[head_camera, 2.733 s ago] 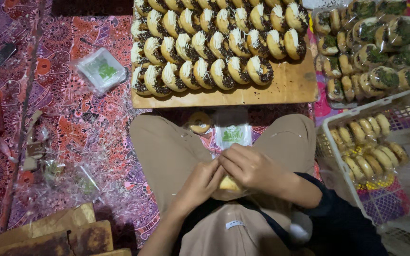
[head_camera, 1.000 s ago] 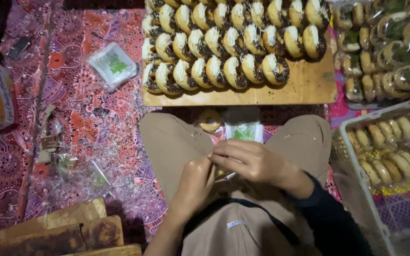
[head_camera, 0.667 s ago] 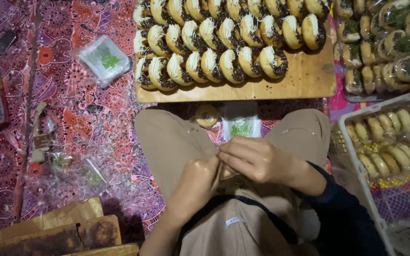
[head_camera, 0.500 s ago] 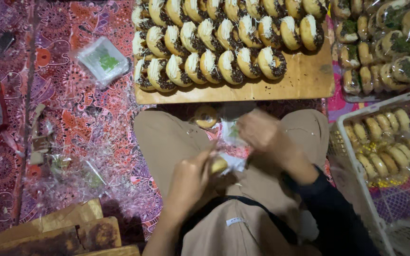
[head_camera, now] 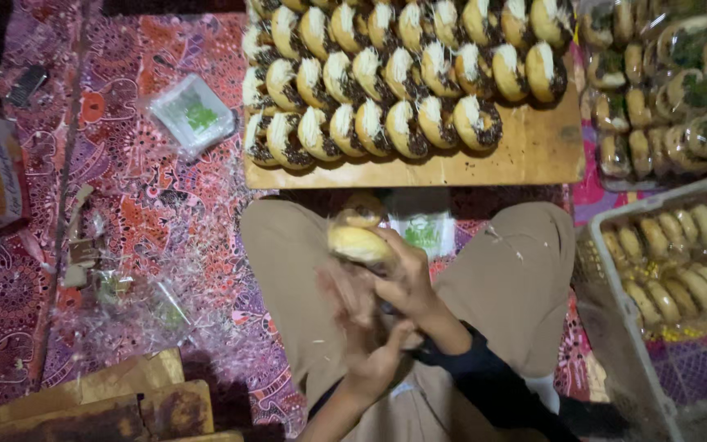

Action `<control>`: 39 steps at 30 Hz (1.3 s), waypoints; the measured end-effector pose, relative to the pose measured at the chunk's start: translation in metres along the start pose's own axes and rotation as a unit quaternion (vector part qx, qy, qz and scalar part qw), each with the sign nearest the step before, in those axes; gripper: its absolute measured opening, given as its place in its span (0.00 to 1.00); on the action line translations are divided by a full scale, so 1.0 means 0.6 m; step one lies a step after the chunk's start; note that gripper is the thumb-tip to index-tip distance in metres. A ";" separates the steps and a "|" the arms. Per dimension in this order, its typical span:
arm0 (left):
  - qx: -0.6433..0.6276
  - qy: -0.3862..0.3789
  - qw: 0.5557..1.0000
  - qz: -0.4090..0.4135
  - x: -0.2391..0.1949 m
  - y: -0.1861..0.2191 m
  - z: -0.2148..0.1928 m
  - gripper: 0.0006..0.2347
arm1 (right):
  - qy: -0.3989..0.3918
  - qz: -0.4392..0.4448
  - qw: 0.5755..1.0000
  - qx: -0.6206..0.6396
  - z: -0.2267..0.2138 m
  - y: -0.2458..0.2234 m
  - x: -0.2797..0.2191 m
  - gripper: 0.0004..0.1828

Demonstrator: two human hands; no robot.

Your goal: The person sits on a patterned rug and individually wraps small ring-shaped pastries in clear plastic bags. They pick each pastry from a wooden board, place it into a bag, and set the packaged item aside in a nearby basket.

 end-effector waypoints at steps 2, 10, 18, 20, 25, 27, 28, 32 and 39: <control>0.176 0.123 0.977 -0.007 0.011 -0.004 -0.045 0.29 | -0.029 0.065 0.996 0.059 -0.007 0.026 -0.009 0.33; 0.131 0.043 0.945 -0.296 0.070 -0.136 -0.150 0.10 | 0.009 0.258 0.966 0.029 0.039 0.136 -0.128 0.18; 0.279 0.188 0.920 -0.201 0.124 -0.150 -0.196 0.07 | 0.212 0.168 0.962 0.015 0.063 0.164 -0.023 0.07; 0.338 0.197 0.920 -0.003 0.124 -0.156 -0.211 0.06 | 0.256 0.177 0.948 0.070 0.082 0.173 -0.016 0.08; 0.386 0.190 0.896 -0.108 0.063 -0.206 -0.251 0.05 | 0.231 0.356 0.897 0.126 0.129 0.231 -0.097 0.08; 0.400 0.189 0.881 -0.166 0.046 -0.230 -0.272 0.05 | 0.198 0.443 0.857 0.172 0.135 0.271 -0.146 0.08; 0.370 0.193 0.884 -0.212 0.044 -0.242 -0.282 0.05 | 0.189 0.440 0.864 0.157 0.129 0.295 -0.162 0.06; 0.179 0.133 0.930 -0.294 0.088 -0.292 -0.302 0.07 | 0.185 0.412 0.892 0.017 0.028 0.387 -0.196 0.07; 0.393 0.027 0.901 -0.183 0.226 -0.480 -0.177 0.13 | -0.184 0.297 0.824 -0.447 -0.212 0.537 -0.111 0.10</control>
Point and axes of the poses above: each hand's wrist, its own x-axis towards the middle knuckle, its own z-axis out of the palm, y = z × x, the point moved 1 cm from there along x, towards the middle knuckle, and after that the axes turned 14 degrees about -z, right-handed, at the moved point
